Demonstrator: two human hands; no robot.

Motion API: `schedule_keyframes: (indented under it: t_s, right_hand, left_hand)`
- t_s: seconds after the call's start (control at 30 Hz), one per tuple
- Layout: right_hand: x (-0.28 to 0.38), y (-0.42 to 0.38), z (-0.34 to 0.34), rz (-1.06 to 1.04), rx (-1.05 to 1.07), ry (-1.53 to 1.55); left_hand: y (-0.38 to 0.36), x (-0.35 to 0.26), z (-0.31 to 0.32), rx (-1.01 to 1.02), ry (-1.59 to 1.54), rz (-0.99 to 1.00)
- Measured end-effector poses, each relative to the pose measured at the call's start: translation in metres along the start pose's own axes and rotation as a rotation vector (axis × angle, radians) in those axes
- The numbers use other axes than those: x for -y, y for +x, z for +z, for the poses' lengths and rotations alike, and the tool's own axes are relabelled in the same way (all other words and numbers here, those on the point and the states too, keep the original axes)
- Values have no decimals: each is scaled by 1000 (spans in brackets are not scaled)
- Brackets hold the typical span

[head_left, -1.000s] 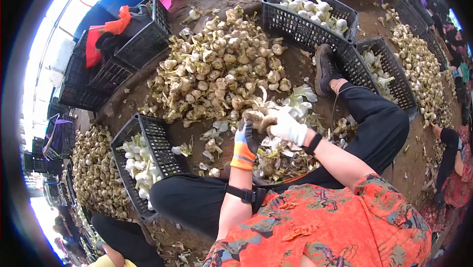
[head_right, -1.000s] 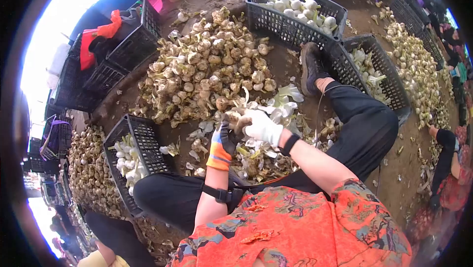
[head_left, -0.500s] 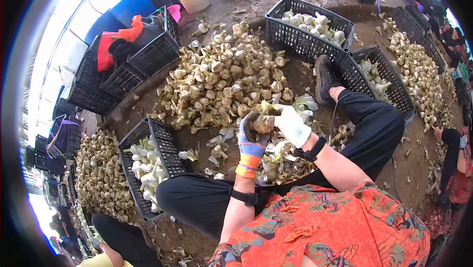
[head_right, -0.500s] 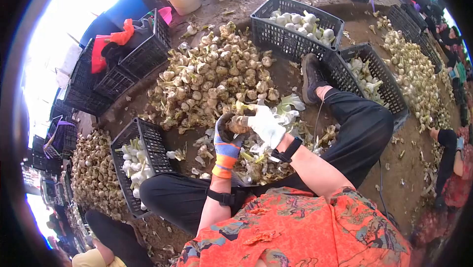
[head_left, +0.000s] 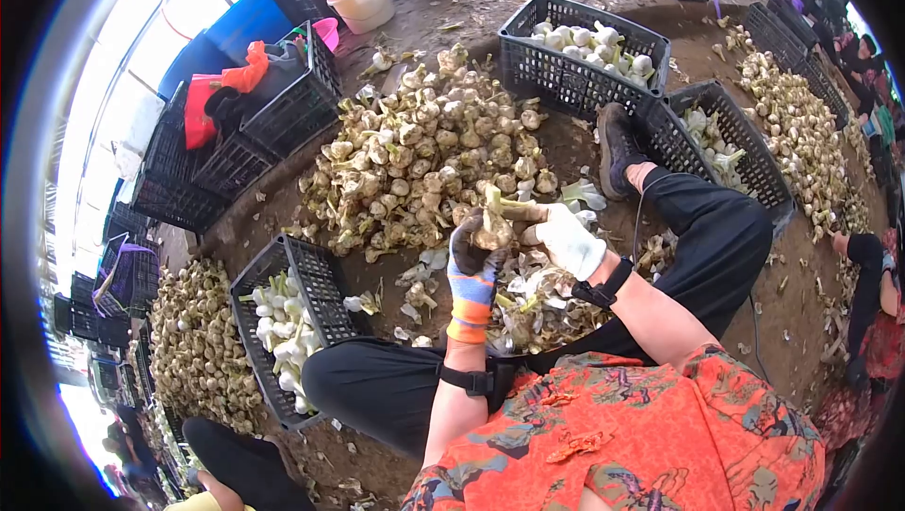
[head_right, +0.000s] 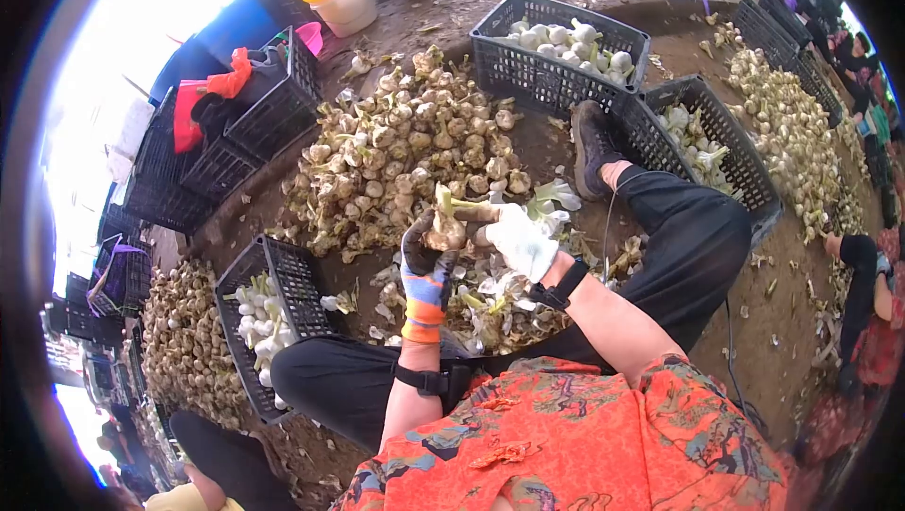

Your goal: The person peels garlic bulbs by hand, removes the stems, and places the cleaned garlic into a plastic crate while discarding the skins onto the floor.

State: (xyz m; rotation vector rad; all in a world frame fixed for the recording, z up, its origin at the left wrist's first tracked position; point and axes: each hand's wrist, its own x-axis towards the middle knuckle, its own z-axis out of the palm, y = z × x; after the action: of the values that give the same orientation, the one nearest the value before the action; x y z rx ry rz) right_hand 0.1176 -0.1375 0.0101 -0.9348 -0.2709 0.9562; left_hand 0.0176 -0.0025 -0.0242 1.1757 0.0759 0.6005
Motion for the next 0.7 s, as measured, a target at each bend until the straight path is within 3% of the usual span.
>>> schedule_keyframes:
  t_s: [0.07,0.1,0.2,0.23,0.37,0.43,0.53,0.57,0.7]
  right_hand:
    - [7,-3,7,-6,-6,74]
    - [8,-2,11,-49,-47,126]
    - [7,5,15,-235,-137,-391]
    - [3,7,12,-206,-167,-460]
    - [-1,9,6,-101,-141,-263]
    - [1,9,7,-84,-125,-249]
    - [10,0,23,-189,-104,-307]
    - [-14,12,-2,-368,-106,-561]
    - [4,4,7,-473,-65,-930]
  left_hand:
    - [2,3,-4,60,212,125]
    - [1,1,-4,52,266,78]
    - [4,-4,-4,117,635,223]
    - [6,-7,-2,137,697,299]
    - [3,-10,0,101,552,198]
    - [0,-2,-4,34,309,67]
    - [0,-6,3,-15,47,15]
    - [-1,-5,3,-30,1,-17]
    - [-4,-13,2,-93,-454,-167]
